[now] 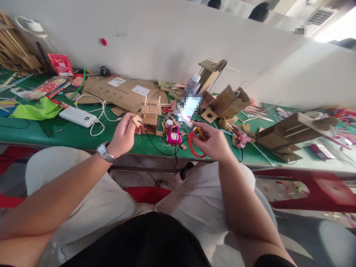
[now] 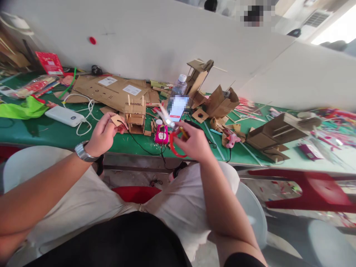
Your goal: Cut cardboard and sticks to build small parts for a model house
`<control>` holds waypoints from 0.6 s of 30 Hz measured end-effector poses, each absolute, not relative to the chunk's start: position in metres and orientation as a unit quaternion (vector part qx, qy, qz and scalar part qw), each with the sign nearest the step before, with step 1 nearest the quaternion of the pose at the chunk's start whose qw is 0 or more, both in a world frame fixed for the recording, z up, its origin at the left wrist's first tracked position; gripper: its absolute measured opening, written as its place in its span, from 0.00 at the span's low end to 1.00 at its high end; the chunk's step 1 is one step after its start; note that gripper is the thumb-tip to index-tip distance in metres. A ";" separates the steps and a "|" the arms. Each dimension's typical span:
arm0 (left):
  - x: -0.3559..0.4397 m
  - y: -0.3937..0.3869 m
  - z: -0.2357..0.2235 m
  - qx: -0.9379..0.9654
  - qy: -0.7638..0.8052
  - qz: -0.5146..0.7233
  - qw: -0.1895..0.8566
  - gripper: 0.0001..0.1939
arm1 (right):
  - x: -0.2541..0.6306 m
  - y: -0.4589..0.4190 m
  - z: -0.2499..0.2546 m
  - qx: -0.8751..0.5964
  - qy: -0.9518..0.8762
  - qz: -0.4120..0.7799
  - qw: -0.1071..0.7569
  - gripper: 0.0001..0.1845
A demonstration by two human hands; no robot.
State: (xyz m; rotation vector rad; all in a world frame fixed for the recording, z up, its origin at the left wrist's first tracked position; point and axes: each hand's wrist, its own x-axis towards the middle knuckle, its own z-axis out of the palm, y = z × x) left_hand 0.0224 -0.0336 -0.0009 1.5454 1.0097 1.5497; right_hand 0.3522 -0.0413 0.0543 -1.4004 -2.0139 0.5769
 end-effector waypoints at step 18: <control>0.043 -0.041 -0.017 0.568 0.367 0.556 0.483 0.24 | 0.520 0.042 0.032 -0.737 -0.673 0.011 0.064 0.08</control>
